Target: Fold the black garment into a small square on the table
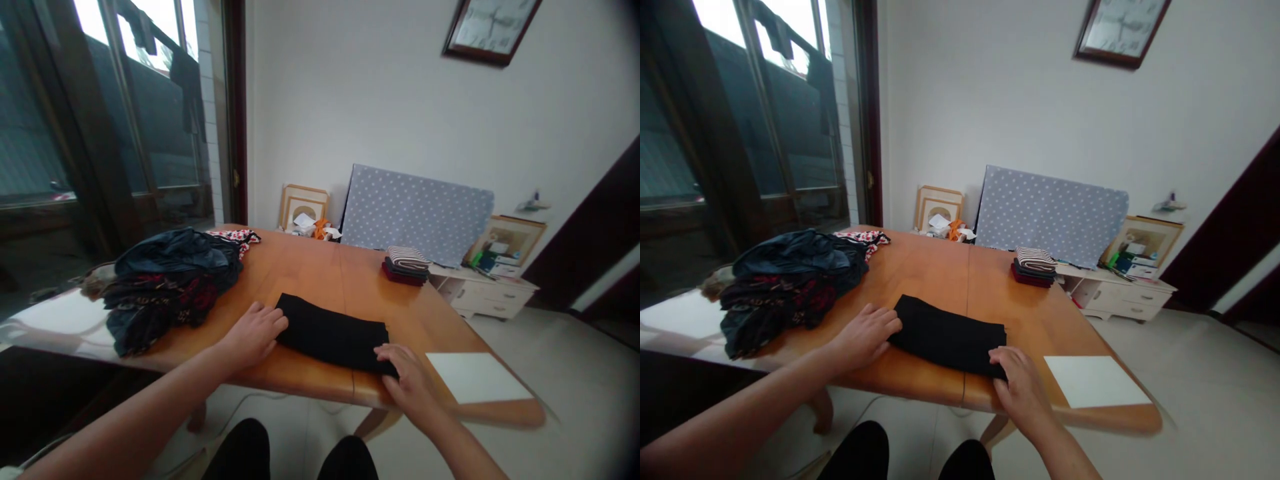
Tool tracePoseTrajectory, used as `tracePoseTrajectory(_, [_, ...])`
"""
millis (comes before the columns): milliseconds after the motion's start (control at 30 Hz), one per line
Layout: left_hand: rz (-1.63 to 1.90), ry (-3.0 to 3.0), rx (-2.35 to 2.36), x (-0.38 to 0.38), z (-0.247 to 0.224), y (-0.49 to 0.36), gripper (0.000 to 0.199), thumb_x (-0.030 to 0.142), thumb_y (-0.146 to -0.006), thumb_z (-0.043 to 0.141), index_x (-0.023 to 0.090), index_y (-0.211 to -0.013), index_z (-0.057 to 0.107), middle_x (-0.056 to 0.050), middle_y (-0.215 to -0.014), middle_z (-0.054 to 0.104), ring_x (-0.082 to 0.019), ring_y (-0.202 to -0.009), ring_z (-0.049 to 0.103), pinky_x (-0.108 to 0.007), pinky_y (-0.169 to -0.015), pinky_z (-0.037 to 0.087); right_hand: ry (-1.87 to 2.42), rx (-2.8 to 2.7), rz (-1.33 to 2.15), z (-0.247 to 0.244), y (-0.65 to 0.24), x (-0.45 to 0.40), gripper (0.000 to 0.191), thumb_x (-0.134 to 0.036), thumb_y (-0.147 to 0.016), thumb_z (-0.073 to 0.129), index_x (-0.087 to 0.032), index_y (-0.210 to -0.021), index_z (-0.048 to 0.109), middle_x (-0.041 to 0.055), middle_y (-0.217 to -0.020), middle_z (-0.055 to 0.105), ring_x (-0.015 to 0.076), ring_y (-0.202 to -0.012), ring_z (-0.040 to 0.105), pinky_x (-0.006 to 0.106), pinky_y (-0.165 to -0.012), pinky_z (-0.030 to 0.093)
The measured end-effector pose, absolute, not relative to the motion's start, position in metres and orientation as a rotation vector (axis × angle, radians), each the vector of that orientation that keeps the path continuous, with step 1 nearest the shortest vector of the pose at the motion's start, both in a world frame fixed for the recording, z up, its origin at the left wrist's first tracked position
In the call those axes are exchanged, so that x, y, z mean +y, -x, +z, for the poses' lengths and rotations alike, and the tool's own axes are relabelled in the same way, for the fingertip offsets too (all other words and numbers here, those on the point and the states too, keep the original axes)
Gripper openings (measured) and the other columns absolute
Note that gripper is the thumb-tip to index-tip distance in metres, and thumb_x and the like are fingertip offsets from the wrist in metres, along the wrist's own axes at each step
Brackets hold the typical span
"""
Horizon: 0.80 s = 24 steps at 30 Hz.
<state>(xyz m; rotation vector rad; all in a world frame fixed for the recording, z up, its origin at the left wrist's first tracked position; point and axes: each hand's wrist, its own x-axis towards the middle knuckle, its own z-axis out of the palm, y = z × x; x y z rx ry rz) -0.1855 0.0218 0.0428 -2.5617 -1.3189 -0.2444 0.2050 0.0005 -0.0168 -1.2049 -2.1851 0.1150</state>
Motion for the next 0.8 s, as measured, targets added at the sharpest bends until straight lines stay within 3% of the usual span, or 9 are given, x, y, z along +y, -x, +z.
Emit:
tracePoseTrajectory(100, [-0.260,2.617,-1.352,0.016,0.052,0.187,0.015,0.030,-0.080,0.064,0.022,-0.092,0.062,-0.006,-0.094,0.062,-0.025,-0.091,0.058,-0.042,-0.088,0.035,1.225,-2.179,0.084,-0.017,-0.207,-0.006,0.049,-0.007,-0.070,0.048,-0.026,-0.113,0.060,0.0054,-0.123,0.064,0.0244,-0.121,0.054,0.045,-0.105,0.044])
tracePoseTrajectory(167, [-0.307,2.640,-1.368,0.017,0.059,0.185,0.021,0.042,-0.083,0.064,0.022,-0.090,0.063,-0.006,-0.092,0.063,-0.025,-0.091,0.059,-0.042,-0.088,0.036,1.234,-2.189,0.069,-0.015,-0.208,-0.007,0.049,-0.007,-0.071,0.048,-0.025,-0.115,0.060,0.0060,-0.123,0.064,0.0245,-0.121,0.054,0.045,-0.105,0.044])
tracePoseTrajectory(267, [-0.429,2.577,-1.473,0.026,0.061,0.178,0.025,0.044,-0.092,0.053,0.022,-0.094,0.065,-0.007,-0.096,0.065,-0.026,-0.095,0.060,-0.041,-0.087,0.039,1.254,-2.218,0.079,-0.014,-0.207,-0.013,0.043,-0.009,-0.073,0.050,-0.025,-0.111,0.063,0.0067,-0.122,0.065,0.0256,-0.120,0.055,0.046,-0.104,0.043])
tracePoseTrajectory(367, [-0.529,2.548,-1.580,0.040,0.050,0.170,0.032,0.038,-0.098,0.042,0.022,-0.108,0.067,-0.010,-0.113,0.067,-0.026,-0.107,0.060,-0.041,-0.092,0.041,1.313,-2.223,0.103,-0.012,-0.203,-0.023,0.035,-0.013,-0.075,0.053,-0.025,-0.106,0.065,0.0078,-0.124,0.065,0.0273,-0.121,0.055,0.047,-0.104,0.042])
tracePoseTrajectory(467, [-0.561,2.627,-1.568,0.053,0.030,0.163,0.045,0.043,-0.099,0.038,0.022,-0.134,0.058,-0.012,-0.144,0.054,-0.028,-0.133,0.047,-0.042,-0.108,0.034,1.360,-2.213,0.151,-0.003,-0.199,-0.032,0.023,-0.023,-0.080,0.059,-0.025,-0.102,0.066,0.0085,-0.124,0.065,0.0291,-0.119,0.055,0.046,-0.103,0.041])
tracePoseTrajectory(567, [-0.477,2.689,-1.559,0.060,0.010,0.160,0.057,0.051,-0.099,0.034,0.021,-0.147,0.047,-0.011,-0.158,0.038,-0.028,-0.147,0.031,-0.044,-0.117,0.024,1.422,-2.138,0.205,0.008,-0.197,-0.031,0.016,-0.036,-0.089,0.056,-0.025,-0.090,0.067,0.0087,-0.110,0.069,0.0273,-0.107,0.060,0.040,-0.093,0.044])
tracePoseTrajectory(700, [-0.407,2.689,-1.528,0.061,-0.004,0.162,0.063,0.057,-0.100,0.028,0.023,-0.152,0.039,-0.009,-0.162,0.030,-0.026,-0.151,0.022,-0.045,-0.120,0.016,1.772,-1.836,0.127,0.019,-0.199,-0.012,0.037,-0.049,-0.097,0.041,-0.025,-0.079,0.062,0.0063,-0.083,0.069,0.0221,-0.080,0.062,0.031,-0.068,0.041])
tracePoseTrajectory(800, [-0.385,2.683,-1.524,0.059,-0.004,0.163,0.064,0.058,-0.100,0.027,0.025,-0.153,0.037,-0.008,-0.163,0.027,-0.027,-0.151,0.019,-0.049,-0.120,0.012,1.957,-1.783,0.143,0.018,-0.197,0.003,0.041,-0.057,-0.094,0.045,-0.025,-0.072,0.059,0.0047,-0.073,0.066,0.0206,-0.070,0.060,0.029,-0.060,0.034])
